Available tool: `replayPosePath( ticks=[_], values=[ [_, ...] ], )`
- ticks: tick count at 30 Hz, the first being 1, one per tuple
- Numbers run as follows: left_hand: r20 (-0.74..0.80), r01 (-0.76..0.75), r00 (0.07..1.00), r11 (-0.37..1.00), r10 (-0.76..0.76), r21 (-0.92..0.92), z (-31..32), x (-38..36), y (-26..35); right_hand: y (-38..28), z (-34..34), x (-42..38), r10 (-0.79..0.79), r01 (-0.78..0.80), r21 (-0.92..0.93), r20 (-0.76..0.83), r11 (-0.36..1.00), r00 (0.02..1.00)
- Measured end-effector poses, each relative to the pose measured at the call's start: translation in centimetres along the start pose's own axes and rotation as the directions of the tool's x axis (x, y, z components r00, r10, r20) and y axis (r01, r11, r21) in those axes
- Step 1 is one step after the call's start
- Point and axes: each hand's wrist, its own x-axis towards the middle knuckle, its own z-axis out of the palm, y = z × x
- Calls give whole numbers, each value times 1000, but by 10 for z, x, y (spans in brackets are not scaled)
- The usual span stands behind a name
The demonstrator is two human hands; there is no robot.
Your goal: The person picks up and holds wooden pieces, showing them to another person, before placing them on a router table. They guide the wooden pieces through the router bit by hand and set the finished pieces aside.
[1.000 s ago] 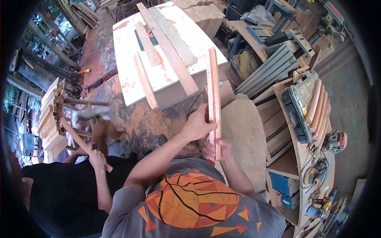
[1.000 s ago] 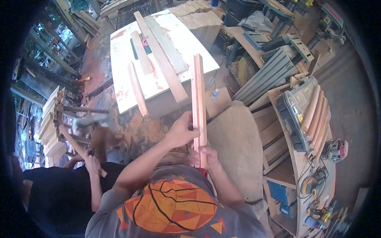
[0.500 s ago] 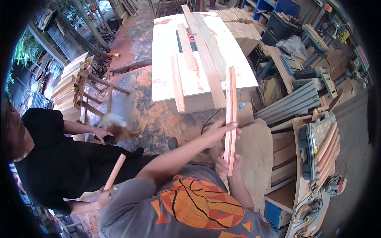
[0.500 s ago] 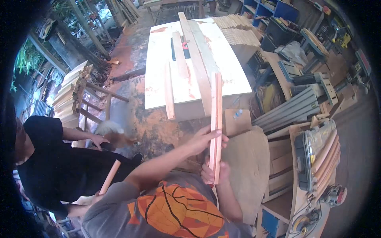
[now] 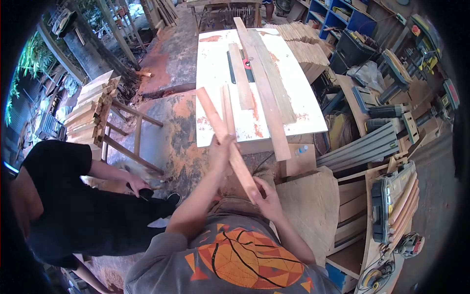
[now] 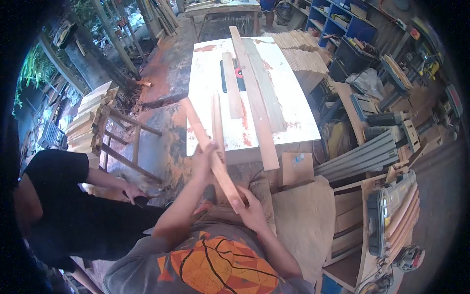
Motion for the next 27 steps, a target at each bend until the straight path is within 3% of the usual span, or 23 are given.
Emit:
replayPosePath(
  ticks=[1, 3, 5, 7, 10, 13, 14, 16, 19, 21, 22, 24, 25, 27],
  values=[
    [-36, -21, 999, 994, 17, -111, -12, 14, 10, 10, 0, 10, 0, 0, -3, -5, 1000, 1000],
    [-61, -35, 998, 957, 18, -288, -37, 42, 36, 42, 2, 30, 49, -32, 163, -101, 986, 994],
    [49, 3, 999, 887, 22, -462, -77, 85, 42, 55, 5, 50, 92, -69, 149, -150, 986, 984],
    [84, 22, 996, 878, 21, -477, -99, 118, 54, 81, 14, 69, 55, -81, -112, -213, 990, 976],
    [167, 93, 986, 864, -11, -495, -123, 171, 66, 73, 44, 103, 98, -163, -203, -295, 966, 950],
    [345, 253, 936, 816, -70, -520, -142, 217, 71, 37, 77, 138, 256, -301, -90, -334, 949, 907],
    [309, 253, 946, 822, -99, -510, -140, 224, 74, 22, 88, 145, 274, -322, -78, -361, 944, 891],
    [281, 266, 950, 826, -137, -497, -145, 245, 83, -5, 101, 165, 303, -482, -454, -413, 749, 859],
    [224, 231, 963, 894, -152, -385, -163, 270, 93, -15, 103, 171, 274, -492, -502, -447, 711, 852],
    [6, 27, 1000, 975, -26, -220, -178, 294, 107, -23, 109, 176, 277, -526, -508, -486, 682, 829],
    [25, 47, 999, 978, -43, -205, -190, 306, 113, -27, 107, 181, 247, -526, -543, -504, 655, 828],
    [122, 173, 983, 910, -137, -376, -209, 321, 124, -23, 108, 185, 191, -498, -583, -507, 642, 840],
    [132, 175, 982, 911, -135, -373, -210, 322, 126, -16, 110, 188, 186, -499, -579, -515, 645, 837],
    [2, 56, 998, 940, -58, -338, -205, 315, 142, -6, 117, 193, 217, -470, -492, -485, 733, 847]
  ],
)
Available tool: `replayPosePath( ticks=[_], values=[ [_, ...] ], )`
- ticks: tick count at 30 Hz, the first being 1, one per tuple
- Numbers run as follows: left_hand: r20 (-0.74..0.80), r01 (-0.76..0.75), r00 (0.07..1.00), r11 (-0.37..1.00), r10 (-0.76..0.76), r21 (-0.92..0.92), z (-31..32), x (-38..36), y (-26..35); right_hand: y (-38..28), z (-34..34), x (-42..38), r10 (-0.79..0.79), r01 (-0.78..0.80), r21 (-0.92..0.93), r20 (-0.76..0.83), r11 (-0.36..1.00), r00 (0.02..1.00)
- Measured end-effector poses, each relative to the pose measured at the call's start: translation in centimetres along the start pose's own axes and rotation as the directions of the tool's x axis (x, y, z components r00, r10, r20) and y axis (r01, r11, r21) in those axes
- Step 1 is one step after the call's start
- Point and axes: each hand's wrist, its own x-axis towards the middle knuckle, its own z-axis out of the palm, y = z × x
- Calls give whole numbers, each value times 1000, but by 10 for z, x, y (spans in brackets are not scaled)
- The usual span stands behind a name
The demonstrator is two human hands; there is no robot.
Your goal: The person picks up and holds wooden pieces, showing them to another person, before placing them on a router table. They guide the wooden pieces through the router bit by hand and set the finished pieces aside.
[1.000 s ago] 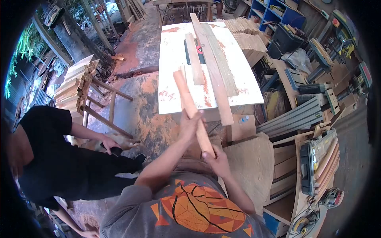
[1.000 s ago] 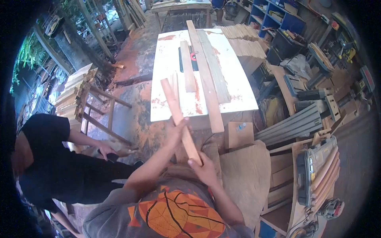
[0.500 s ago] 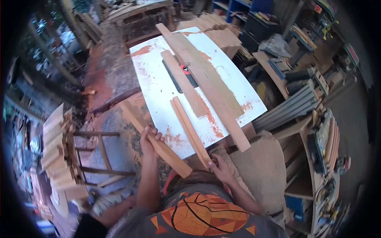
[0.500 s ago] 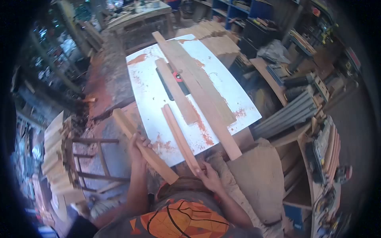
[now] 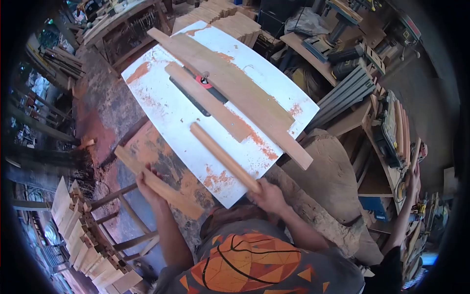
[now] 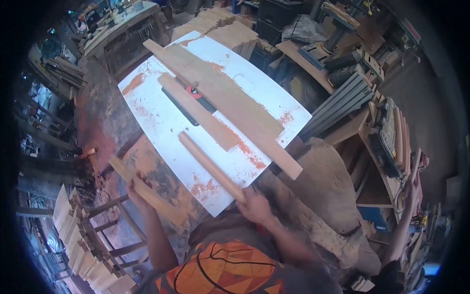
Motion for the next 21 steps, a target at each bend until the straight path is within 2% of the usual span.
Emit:
replayPosePath(
  ticks=[1, 4, 5, 6, 7, 8, 9, 10, 11, 13, 14, 16, 17, 19, 20, 21],
  values=[
    [17, -17, 1000, 1000, 17, 6, -4, 2, 5, -4, 0, 2, 27, -29, 29, 65, 999, 998],
    [90, -58, 995, 997, 52, 60, -26, 6, 16, -6, 12, 5, 2, -1, 20, -19, 1000, 1000],
    [31, -67, 997, 992, 64, 109, -29, 8, 21, -2, 20, 6, -75, 81, 35, -147, 996, 986],
    [-19, -69, 997, 985, 73, 156, -30, 13, 25, 1, 27, 5, -61, 69, 45, -160, 997, 985],
    [11, -55, 998, 985, 54, 163, -28, 17, 32, 4, 32, 7, -64, 72, 39, -177, 997, 982],
    [-82, -106, 990, 987, 117, 124, -22, 23, 36, 6, 31, 7, -49, 57, 27, -215, 998, 975],
    [-164, -138, 975, 986, 152, 91, -16, 34, 35, -10, 19, 4, 119, -109, 115, -86, 987, 989],
    [36, -18, 999, 1000, 18, -6, -30, 53, 39, -2, 25, 3, 21, 10, 154, -198, 988, 980],
    [234, 135, 966, 988, -113, -77, -47, 77, 43, -2, 25, 3, 46, -22, 118, -203, 993, 978],
    [290, 220, 935, 975, -202, -28, -57, 119, 39, -10, 19, 0, 127, -106, 96, -242, 990, 962],
    [230, 213, 947, 975, -223, 66, -52, 136, 30, -20, 13, 2, 182, -177, 42, -254, 983, 950],
    [270, 227, 932, 970, -243, 89, -47, 175, 14, -37, 15, 10, 246, -259, -7, -296, 966, 923],
    [293, 244, 920, 965, -261, 95, -34, 184, 12, -44, 20, 11, 245, -298, -71, -407, 952, 880],
    [243, 164, 951, 977, -193, 133, -4, 188, 1, -62, 35, 19, 203, -373, -166, -607, 913, 768],
    [259, 179, 943, 975, -207, 129, 17, 186, -2, -73, 43, 26, 208, -388, -167, -623, 906, 754],
    [313, 249, 913, 966, -260, 75, 38, 182, 1, -85, 53, 32, 130, -367, -198, -701, 909, 701]
  ],
)
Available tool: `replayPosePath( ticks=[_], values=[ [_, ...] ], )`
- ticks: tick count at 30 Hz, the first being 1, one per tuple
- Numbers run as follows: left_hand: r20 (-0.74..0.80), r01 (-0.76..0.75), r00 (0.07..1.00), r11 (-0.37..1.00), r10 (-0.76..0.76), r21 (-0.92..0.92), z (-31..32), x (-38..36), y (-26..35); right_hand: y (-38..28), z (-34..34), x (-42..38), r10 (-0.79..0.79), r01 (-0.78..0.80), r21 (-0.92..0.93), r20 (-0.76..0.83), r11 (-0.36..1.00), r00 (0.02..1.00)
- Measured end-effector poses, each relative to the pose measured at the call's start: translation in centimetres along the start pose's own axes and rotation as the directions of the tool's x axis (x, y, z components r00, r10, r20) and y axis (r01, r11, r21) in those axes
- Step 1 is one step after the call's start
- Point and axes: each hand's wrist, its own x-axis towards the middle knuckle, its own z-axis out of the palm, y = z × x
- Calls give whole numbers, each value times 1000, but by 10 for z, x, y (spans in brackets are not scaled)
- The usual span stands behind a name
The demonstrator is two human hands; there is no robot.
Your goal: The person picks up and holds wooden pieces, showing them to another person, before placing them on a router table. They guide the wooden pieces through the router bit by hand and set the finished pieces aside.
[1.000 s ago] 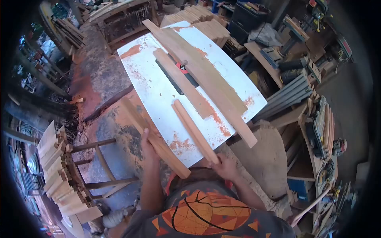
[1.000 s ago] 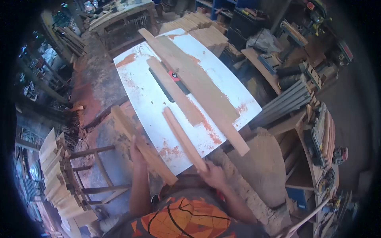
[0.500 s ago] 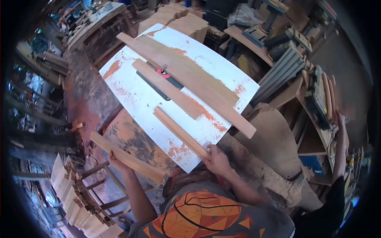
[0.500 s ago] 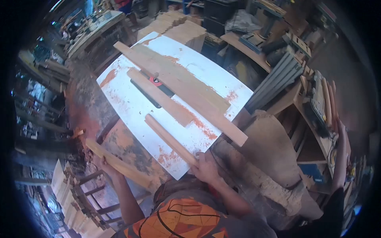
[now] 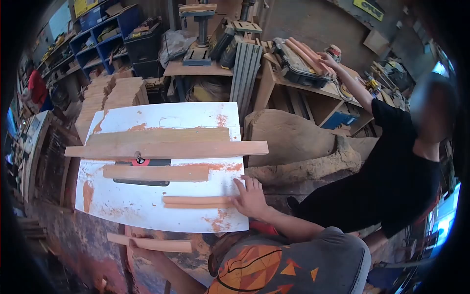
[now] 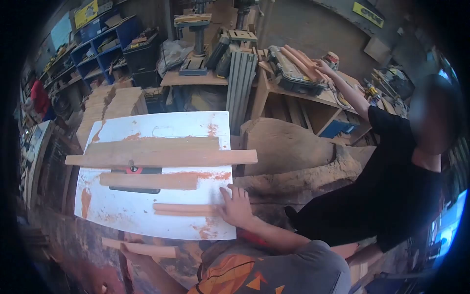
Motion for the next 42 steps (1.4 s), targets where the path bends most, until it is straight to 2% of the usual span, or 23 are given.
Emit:
replayPosePath(
  ticks=[1, 3, 5, 6, 8, 9, 11, 13, 14, 15, 16, 17, 18, 19, 20, 21, 23, 24, 29, 33, 35, 39, 42],
  values=[
    [64, 59, 996, 996, -55, -71, 12, 5, 2, -13, 4, -6, -35, 33, -17, -116, 999, 993],
    [169, 147, 977, 983, -128, -109, 6, 36, 0, -38, 20, -21, -12, 9, -24, -137, 1000, 990],
    [430, 357, 869, 911, -244, -205, 4, 57, -4, -47, 45, -32, -49, 46, -30, -133, 999, 990],
    [431, 363, 867, 911, -251, -199, 5, 62, -7, -51, 50, -36, -50, 43, -55, -134, 998, 990],
    [690, 566, 678, 779, -253, -271, 14, 74, -13, -53, 57, -38, -31, 26, -33, -155, 999, 987],
    [693, 569, 674, 779, -257, -265, 26, 73, -13, -53, 55, -35, -18, 14, -22, -182, 1000, 983],
    [804, 671, 554, 687, -215, -278, 51, 70, -16, -53, 59, -35, -14, 10, -25, -193, 1000, 981],
    [732, 533, 657, 798, -180, -282, 71, 80, -23, -49, 64, -36, -19, 19, -2, -248, 1000, 968],
    [906, 764, 332, 638, -262, -96, 58, 117, -33, -46, 66, -34, -47, 41, -30, -271, 999, 961],
    [592, 185, 795, 982, -132, -30, 53, 143, -51, -45, 70, -36, -78, 71, -36, -278, 997, 957],
    [865, 626, 477, 751, -155, -211, 95, 124, -34, -61, 57, -34, -82, 79, -22, -287, 997, 954],
    [810, 689, 551, 657, -200, -306, 122, 105, -23, -86, 36, -28, -88, 88, -12, -306, 996, 948],
    [915, 778, 389, 570, -106, -265, 139, 106, -21, -112, 29, -33, -130, 146, 44, -260, 988, 957],
    [876, 740, 469, 590, -108, -323, 144, 103, -17, -131, 17, -36, -152, 212, 374, -184, 903, 971],
    [849, 722, 517, 589, -109, -363, 153, 105, -15, -144, 1, -34, -176, 219, 645, -132, 732, 976],
    [848, 718, 519, 594, -108, -363, 157, 111, -13, -169, -18, -23, -348, 459, 614, -301, 642, 888],
    [840, 696, 541, 584, -44, -418, 159, 106, -15, -189, -25, -30, -403, 530, 664, -353, 527, 844],
    [823, 696, 563, 583, -78, -420, 158, 107, -14, -198, -29, -25, -398, 529, 663, -356, 530, 846],
    [802, 689, 594, 558, -70, -462, 148, 95, -19, -211, -34, -11, -562, 531, 494, -100, 688, 821],
    [770, 669, 635, 544, -64, -507, 143, 90, -21, -210, -41, -14, -516, 520, 539, -175, 663, 838],
    [764, 666, 643, 534, -56, -521, 141, 86, -22, -211, -40, -13, -538, 505, 442, -57, 742, 841],
    [724, 637, 687, 531, -61, -559, 137, 81, -22, -216, -52, -12, -556, 532, 479, -106, 698, 825],
    [686, 608, 723, 546, -80, -577, 133, 80, -21, -216, -57, -11, -577, 525, 437, -17, 730, 817]
  ],
)
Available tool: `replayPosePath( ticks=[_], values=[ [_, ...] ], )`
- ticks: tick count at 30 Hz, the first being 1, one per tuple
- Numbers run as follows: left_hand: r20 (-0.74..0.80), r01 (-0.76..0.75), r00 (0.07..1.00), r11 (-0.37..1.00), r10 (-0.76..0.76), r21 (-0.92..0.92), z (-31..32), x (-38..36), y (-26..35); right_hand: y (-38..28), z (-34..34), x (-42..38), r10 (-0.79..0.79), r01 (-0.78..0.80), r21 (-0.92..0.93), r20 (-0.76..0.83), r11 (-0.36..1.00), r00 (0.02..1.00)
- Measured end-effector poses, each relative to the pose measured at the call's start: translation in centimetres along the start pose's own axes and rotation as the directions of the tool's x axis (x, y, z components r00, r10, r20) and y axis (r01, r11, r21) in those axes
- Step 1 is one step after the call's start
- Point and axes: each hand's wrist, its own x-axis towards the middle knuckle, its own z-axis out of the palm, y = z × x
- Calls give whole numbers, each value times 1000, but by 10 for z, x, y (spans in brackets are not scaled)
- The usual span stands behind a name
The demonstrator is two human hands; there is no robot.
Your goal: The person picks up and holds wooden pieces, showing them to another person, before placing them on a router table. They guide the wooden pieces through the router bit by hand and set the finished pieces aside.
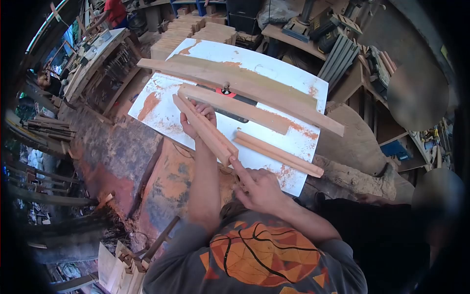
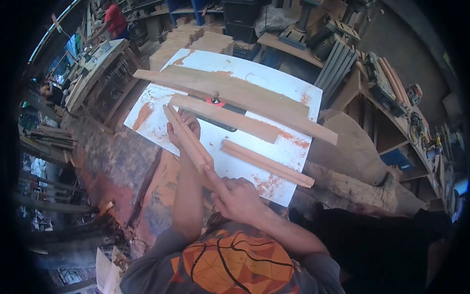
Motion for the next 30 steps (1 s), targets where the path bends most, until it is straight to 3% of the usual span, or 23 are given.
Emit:
replayPosePath(
  ticks=[5, 7, 8, 10, 12, 14, 16, 23, 25, 27, 30],
  values=[
    [-58, -5, 998, 1000, 6, 23, 3, -11, -1, -3, 2, 2, 11, -11, 0, 59, 1000, 998],
    [-308, 14, 951, 988, 35, 156, 19, -26, -9, -3, 3, 5, 22, -21, -13, 55, 1000, 998],
    [-299, 16, 954, 988, 32, 155, 20, -33, -10, -1, 3, 8, 31, -30, -26, 47, 999, 998],
    [-405, 115, 908, 864, 110, 491, 20, -49, -10, 0, 0, 14, 22, -20, -52, 28, 998, 999],
    [-404, 130, 909, 854, 100, 504, 34, -59, -18, 1, -1, 18, 20, -19, -73, 14, 997, 1000],
    [-406, 145, 909, 845, 92, 515, 44, -66, -28, 3, -1, 21, 6, 5, -111, 98, 994, 995],
    [-420, 91, 885, 811, 200, 578, 49, -67, -32, 2, 4, 22, 14, -2, -113, 104, 994, 994],
    [-396, 63, 896, 825, 201, 561, 52, -60, -23, -6, 6, 26, 0, 9, -112, 80, 994, 997],
    [-384, 71, 917, 899, 111, 431, 48, -56, -14, -10, 1, 27, -5, 14, -113, 75, 993, 997],
    [-379, 79, 919, 893, 106, 442, 47, -55, -10, -12, 1, 27, -8, 16, -114, 71, 993, 997],
    [-374, 67, 922, 908, 103, 413, 58, -55, -22, -11, 3, 30, -64, 58, -81, -68, 995, 996]
  ],
)
